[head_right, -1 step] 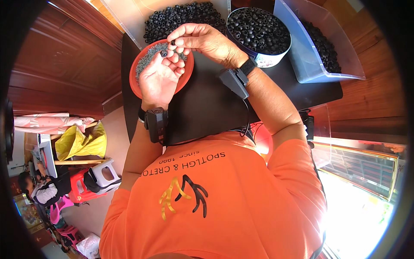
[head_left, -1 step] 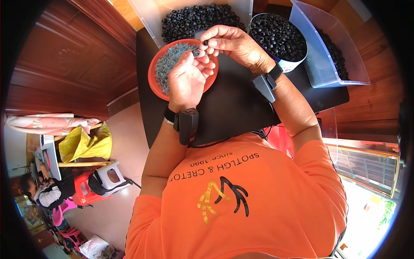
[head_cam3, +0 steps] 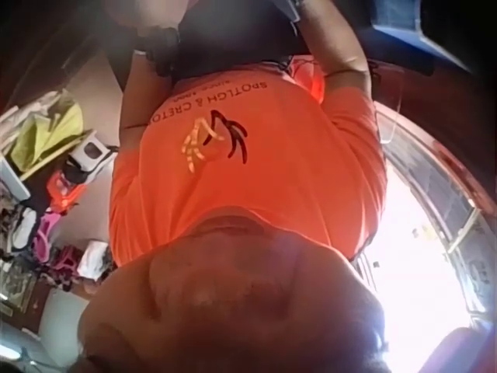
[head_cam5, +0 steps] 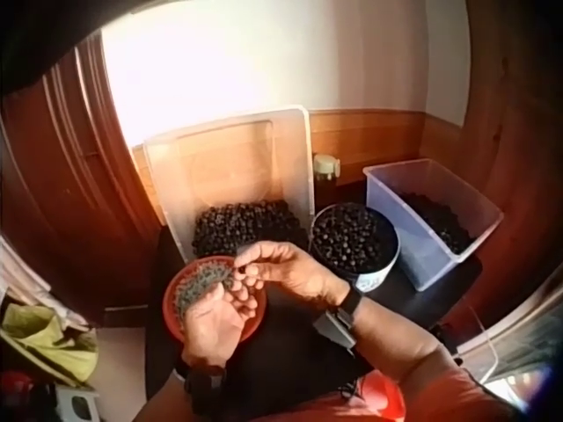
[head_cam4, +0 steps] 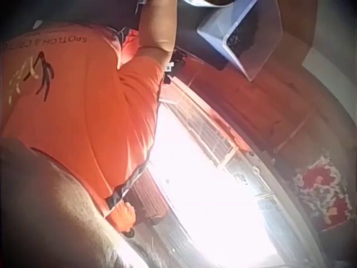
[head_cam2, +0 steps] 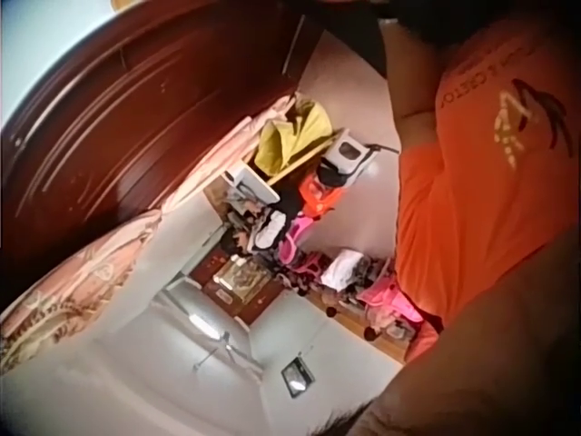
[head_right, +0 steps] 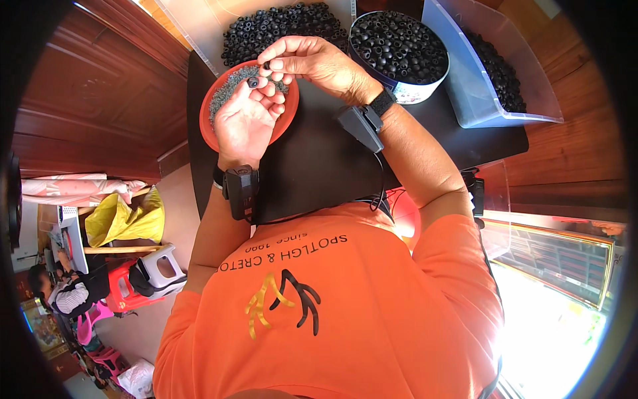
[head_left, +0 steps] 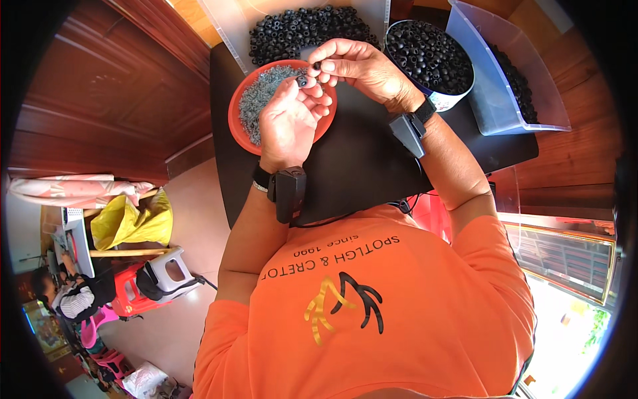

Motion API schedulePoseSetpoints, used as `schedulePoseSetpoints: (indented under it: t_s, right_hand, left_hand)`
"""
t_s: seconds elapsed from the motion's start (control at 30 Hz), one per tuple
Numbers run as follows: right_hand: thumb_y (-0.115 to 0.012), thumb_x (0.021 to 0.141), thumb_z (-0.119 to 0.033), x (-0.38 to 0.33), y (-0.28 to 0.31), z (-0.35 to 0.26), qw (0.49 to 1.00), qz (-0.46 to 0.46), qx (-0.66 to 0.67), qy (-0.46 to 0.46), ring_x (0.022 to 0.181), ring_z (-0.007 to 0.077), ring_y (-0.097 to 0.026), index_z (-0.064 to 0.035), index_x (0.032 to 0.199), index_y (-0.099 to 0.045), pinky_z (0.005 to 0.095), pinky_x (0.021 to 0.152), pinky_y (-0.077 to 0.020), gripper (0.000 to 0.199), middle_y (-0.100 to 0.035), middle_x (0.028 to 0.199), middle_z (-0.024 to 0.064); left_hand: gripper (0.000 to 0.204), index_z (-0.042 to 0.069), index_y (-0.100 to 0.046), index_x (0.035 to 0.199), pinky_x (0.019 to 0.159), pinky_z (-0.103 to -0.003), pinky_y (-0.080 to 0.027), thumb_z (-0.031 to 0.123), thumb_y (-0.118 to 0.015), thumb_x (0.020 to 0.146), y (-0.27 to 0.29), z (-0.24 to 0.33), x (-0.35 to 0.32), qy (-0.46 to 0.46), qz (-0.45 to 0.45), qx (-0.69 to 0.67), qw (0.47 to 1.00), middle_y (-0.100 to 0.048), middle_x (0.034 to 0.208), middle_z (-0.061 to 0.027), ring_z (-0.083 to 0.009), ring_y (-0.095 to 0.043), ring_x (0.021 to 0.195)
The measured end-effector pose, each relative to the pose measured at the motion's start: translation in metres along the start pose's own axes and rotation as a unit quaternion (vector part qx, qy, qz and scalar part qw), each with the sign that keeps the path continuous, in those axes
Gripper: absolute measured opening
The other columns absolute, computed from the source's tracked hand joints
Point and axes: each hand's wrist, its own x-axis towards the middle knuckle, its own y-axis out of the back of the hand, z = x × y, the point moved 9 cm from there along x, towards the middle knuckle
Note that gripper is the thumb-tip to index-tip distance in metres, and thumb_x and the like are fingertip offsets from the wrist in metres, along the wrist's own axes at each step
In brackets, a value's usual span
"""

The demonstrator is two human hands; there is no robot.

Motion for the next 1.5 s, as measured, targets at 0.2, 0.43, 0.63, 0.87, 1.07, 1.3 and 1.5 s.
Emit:
schedulePoseSetpoints:
  t_s: [0.2,0.43,0.63,0.87,1.07,1.3,1.5]
  right_hand:
    - [-0.058,0.093,-0.015,0.002,0.003,0.010,1.000,0.009,0.010,-0.011,0.082,0.0080,-0.058,-0.0043,0.108,-0.064,0.0237,0.080,-0.0474,0.020,-0.066,0.094,0.0021]
    - [-0.062,0.090,-0.019,0.001,0.010,0.014,0.997,0.063,-0.035,-0.006,0.080,0.0082,-0.058,-0.0048,0.103,-0.066,0.0242,0.076,-0.0468,0.020,-0.067,0.088,0.0018]
    - [-0.066,0.088,-0.019,0.002,0.003,0.002,0.993,0.099,-0.051,0.042,0.075,0.0091,-0.058,-0.0039,0.099,-0.067,0.0255,0.074,-0.0483,0.019,-0.066,0.084,0.0018]
    - [-0.064,0.089,-0.017,0.001,-0.006,0.003,0.995,0.075,-0.053,0.033,0.077,0.0084,-0.059,-0.0037,0.099,-0.068,0.0242,0.075,-0.0492,0.016,-0.066,0.085,0.0011]
    - [-0.063,0.089,-0.013,0.001,-0.014,0.005,0.995,0.054,-0.072,0.051,0.078,0.0073,-0.060,-0.0027,0.101,-0.067,0.0230,0.075,-0.0496,0.016,-0.065,0.086,0.0006]
    - [-0.075,0.077,-0.008,-0.009,-0.028,-0.017,0.932,0.085,-0.289,0.199,0.083,0.0105,-0.061,-0.0034,0.104,-0.066,0.0254,0.075,-0.0504,0.030,-0.065,0.090,0.0025]
    - [-0.078,0.071,-0.006,-0.016,-0.037,-0.032,0.862,0.105,-0.419,0.264,0.080,0.0158,-0.062,-0.0049,0.102,-0.066,0.0281,0.073,-0.0504,0.033,-0.065,0.087,0.0052]
  left_hand:
    - [0.023,0.007,-0.056,0.098,0.077,-0.033,-0.046,0.028,-0.047,0.095,0.002,-0.001,-0.001,0.004,0.006,0.003,1.000,-0.059,0.089,-0.0045,-0.0197,-0.058,0.084]
    - [0.022,0.007,-0.057,0.096,0.076,-0.033,-0.046,0.027,-0.047,0.095,0.000,-0.001,-0.003,-0.001,0.009,0.023,1.000,-0.059,0.090,-0.0051,-0.0199,-0.059,0.084]
    - [0.020,0.008,-0.057,0.094,0.076,-0.033,-0.046,0.026,-0.049,0.094,0.007,0.001,-0.003,-0.008,0.034,0.018,0.999,-0.060,0.090,-0.0053,-0.0202,-0.059,0.084]
    - [0.018,0.008,-0.056,0.093,0.076,-0.032,-0.047,0.025,-0.050,0.094,0.003,-0.001,-0.003,-0.002,0.031,0.009,0.999,-0.060,0.089,-0.0050,-0.0201,-0.059,0.084]
    - [0.019,0.008,-0.057,0.096,0.078,-0.032,-0.046,0.025,-0.050,0.094,0.006,-0.002,-0.003,0.004,0.025,0.001,1.000,-0.059,0.090,-0.0047,-0.0194,-0.059,0.086]
    - [0.023,0.007,-0.055,0.106,0.084,-0.034,-0.045,0.026,-0.049,0.094,0.005,-0.004,-0.003,0.020,0.038,-0.069,0.997,-0.059,0.097,-0.0028,-0.0164,-0.057,0.092]
    - [0.022,0.008,-0.055,0.107,0.091,-0.035,-0.042,0.025,-0.047,0.096,0.000,-0.001,-0.002,0.009,-0.003,-0.068,0.998,-0.057,0.101,-0.0019,-0.0156,-0.055,0.096]
